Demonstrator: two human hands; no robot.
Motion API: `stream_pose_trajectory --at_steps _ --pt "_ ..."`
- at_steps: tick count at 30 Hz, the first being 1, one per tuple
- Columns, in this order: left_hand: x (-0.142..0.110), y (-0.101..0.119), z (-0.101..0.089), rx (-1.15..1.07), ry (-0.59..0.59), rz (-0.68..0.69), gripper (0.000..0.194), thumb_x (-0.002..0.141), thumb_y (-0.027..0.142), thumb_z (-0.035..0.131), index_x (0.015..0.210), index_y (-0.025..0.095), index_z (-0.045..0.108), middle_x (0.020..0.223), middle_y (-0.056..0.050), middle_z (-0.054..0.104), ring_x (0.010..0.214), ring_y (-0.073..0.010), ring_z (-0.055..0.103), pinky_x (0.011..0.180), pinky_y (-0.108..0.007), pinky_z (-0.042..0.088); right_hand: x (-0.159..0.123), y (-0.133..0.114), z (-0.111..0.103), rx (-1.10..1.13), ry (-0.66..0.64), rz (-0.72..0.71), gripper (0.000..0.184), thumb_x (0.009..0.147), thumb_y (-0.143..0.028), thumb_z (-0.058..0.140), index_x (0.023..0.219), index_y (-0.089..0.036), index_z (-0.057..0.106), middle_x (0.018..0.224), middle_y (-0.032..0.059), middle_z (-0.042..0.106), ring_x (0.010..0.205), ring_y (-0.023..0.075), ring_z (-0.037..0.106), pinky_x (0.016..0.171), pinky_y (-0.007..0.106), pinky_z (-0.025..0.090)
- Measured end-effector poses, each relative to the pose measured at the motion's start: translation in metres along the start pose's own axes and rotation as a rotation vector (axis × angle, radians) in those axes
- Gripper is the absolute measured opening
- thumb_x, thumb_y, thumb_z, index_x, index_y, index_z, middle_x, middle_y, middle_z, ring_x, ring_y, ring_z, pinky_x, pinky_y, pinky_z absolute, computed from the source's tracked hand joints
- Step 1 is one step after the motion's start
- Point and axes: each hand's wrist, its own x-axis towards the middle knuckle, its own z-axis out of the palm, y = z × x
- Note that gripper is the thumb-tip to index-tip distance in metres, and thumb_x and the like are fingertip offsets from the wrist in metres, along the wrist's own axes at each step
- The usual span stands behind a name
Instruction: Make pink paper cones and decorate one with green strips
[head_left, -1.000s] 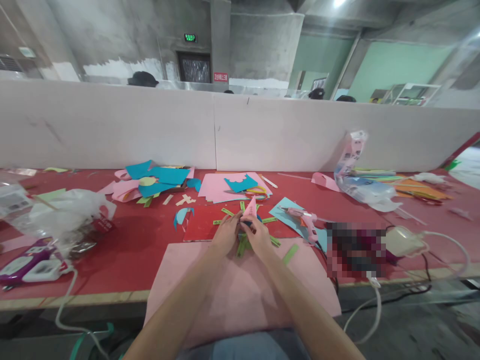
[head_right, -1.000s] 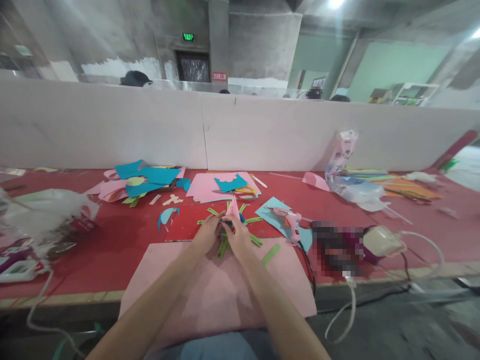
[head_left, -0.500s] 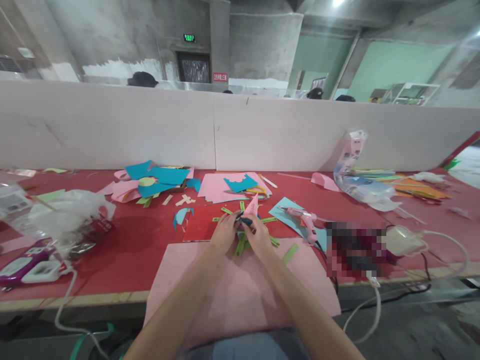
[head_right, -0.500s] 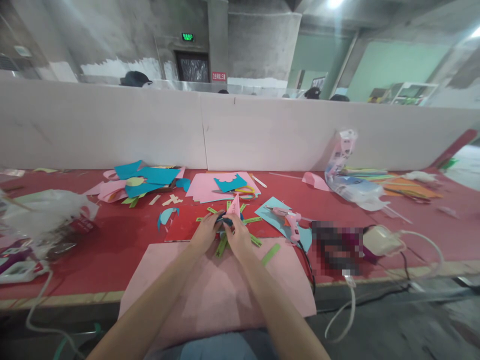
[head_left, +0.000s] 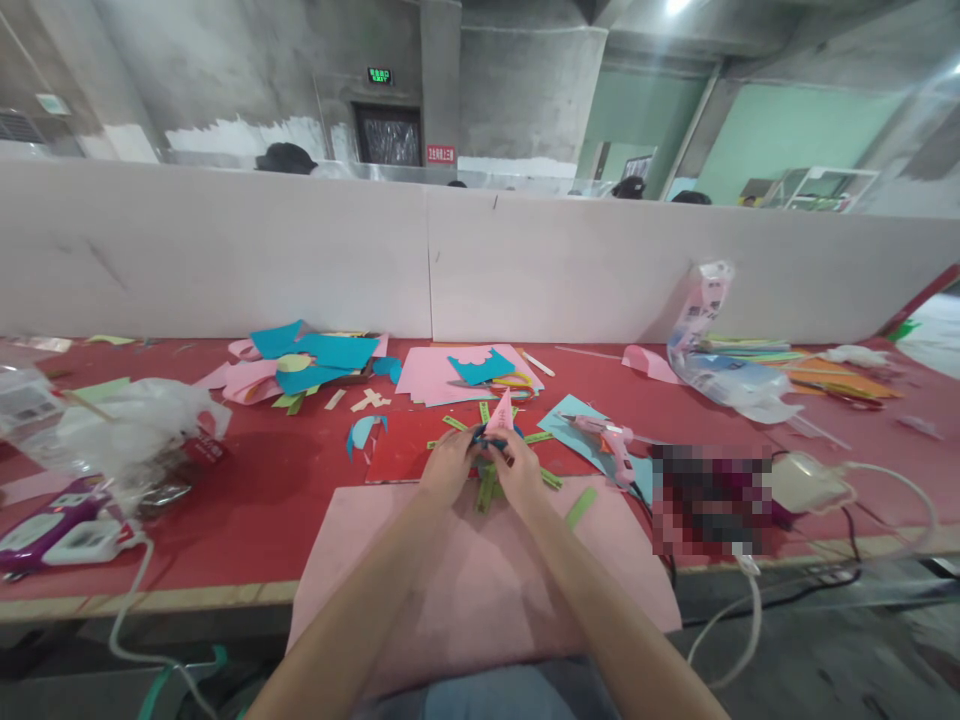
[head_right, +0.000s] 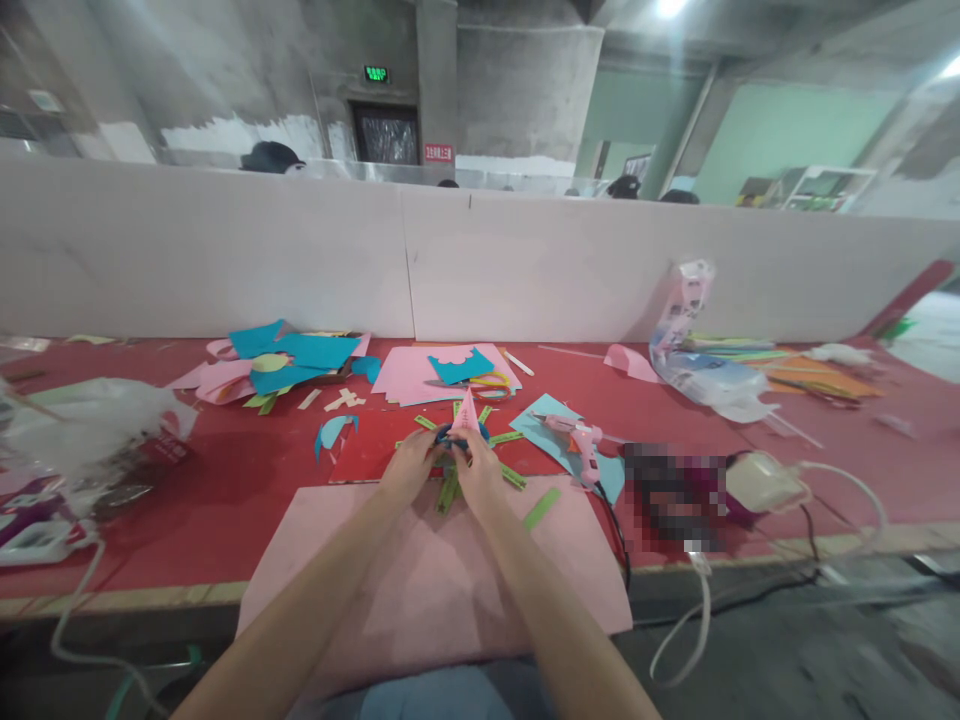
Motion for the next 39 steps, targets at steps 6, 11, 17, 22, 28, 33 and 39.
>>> stream_pose_trajectory --at_steps 6,11,17,22,28,33,39 --pt "0.0010 -0.0019 0.0031 0.015 -0.014 0.047 0.034 0.087 0.020 0.041 0.119 0.013 0.050 0.103 -0.009 0.064 0.093 -0.0176 0.058 0.090 -0.032 0.041 -0.0001 0.0002 0.0006 0.044 -0.009 0.023 0.023 0.080 -0.022 0.045 0.099 -0.021 0.057 0.099 0.0048 0.063 0.084 0.0164 0.059 0.075 0.029 0.047" --pt "0.0003 0.0021 -0.0005 -0.005 -0.008 0.043 0.032 0.087 0.020 0.041 0.116 0.014 0.053 0.102 -0.009 0.065 0.092 -0.0181 0.058 0.091 -0.033 0.040 0.0003 -0.0012 0.0006 0.058 -0.009 0.017 0.024 0.079 -0.022 0.044 0.099 -0.022 0.058 0.098 0.0049 0.063 0.088 0.0170 0.059 0.074 0.029 0.048" --pt "-0.0001 0.0028 -0.0004 -0.050 0.006 0.022 0.034 0.087 0.019 0.040 0.119 0.016 0.050 0.103 -0.009 0.064 0.095 -0.0190 0.057 0.090 -0.034 0.042 0.0005 -0.0014 0.0002 0.056 0.001 0.028 0.023 0.081 -0.024 0.044 0.099 -0.022 0.058 0.100 0.0053 0.063 0.088 0.0171 0.059 0.074 0.029 0.048" --pt "-0.0006 0.0046 -0.0023 -0.064 -0.015 0.016 0.037 0.085 0.022 0.045 0.121 0.017 0.049 0.106 -0.007 0.063 0.099 -0.0190 0.056 0.092 -0.035 0.040 0.0008 -0.0010 -0.0003 0.026 0.033 0.024 0.023 0.082 -0.024 0.043 0.099 -0.021 0.059 0.101 0.0061 0.063 0.089 0.0173 0.059 0.075 0.029 0.048" --pt "-0.0017 0.0053 -0.0027 -0.040 -0.009 -0.008 0.040 0.084 0.024 0.048 0.123 0.017 0.048 0.104 -0.008 0.063 0.099 -0.0200 0.054 0.090 -0.034 0.041 0.0005 -0.0029 -0.0007 0.010 0.054 0.017 0.023 0.082 -0.026 0.044 0.098 -0.021 0.059 0.098 0.0067 0.064 0.088 0.0178 0.060 0.075 0.030 0.048" --pt "-0.0010 0.0036 -0.0012 -0.036 -0.005 0.025 0.036 0.087 0.025 0.043 0.121 0.017 0.050 0.100 -0.008 0.065 0.095 -0.0193 0.056 0.088 -0.034 0.043 0.0010 -0.0046 -0.0015 0.031 0.034 0.030 0.023 0.082 -0.025 0.043 0.099 -0.021 0.059 0.099 0.0063 0.064 0.085 0.0171 0.061 0.074 0.029 0.049" --pt "0.0004 0.0034 -0.0010 -0.005 -0.018 0.035 0.033 0.086 0.018 0.042 0.117 0.015 0.053 0.101 -0.007 0.065 0.093 -0.0177 0.057 0.093 -0.032 0.039 0.0007 -0.0045 -0.0021 0.036 0.017 0.029 0.022 0.083 -0.026 0.044 0.098 -0.021 0.059 0.099 0.0061 0.064 0.086 0.0169 0.060 0.076 0.029 0.048"
